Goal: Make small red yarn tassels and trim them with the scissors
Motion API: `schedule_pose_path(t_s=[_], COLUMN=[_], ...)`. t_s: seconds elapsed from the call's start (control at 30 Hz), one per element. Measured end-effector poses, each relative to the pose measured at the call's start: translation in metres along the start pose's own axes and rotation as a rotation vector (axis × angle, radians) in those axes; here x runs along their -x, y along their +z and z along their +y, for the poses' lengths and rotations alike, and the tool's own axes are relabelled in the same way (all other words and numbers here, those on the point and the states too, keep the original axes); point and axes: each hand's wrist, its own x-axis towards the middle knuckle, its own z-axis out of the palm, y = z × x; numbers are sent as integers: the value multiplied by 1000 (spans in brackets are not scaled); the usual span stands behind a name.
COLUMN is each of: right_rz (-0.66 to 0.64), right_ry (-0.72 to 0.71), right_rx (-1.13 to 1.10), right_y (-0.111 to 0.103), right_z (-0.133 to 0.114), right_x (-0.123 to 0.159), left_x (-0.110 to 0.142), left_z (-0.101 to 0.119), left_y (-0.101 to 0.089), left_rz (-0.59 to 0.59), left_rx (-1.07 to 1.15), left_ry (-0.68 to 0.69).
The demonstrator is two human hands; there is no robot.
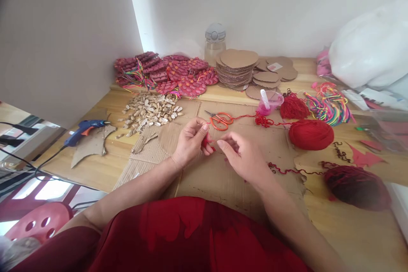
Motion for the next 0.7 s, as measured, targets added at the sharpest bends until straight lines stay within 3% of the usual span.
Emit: schedule_pose_path(t_s=[0.1,0.2,0.27,0.4,0.53,0.7], right_rz=[149,6,-40,-13,-18,-43], right_ry=[-10,-7,6,-13,-134,-274], right_rx=[-157,-388,-419,-205,45,182], right_y=[5,14,19,21,20,26], right_z=[1,-2,-5,-11,-17,-18], right_x=[-2,-1,1,4,9,13], left_x=[1,3,3,2,0,0], left_z=[0,-2,-2,-3,-4,-9], left_y=[0,2,2,2,0,-1], left_rz=[-13,-28,-18,4,6,-4], left_rx=[-28,-72,-96,-130,-185,-243], left_ry=[6,51,90,113,132,169])
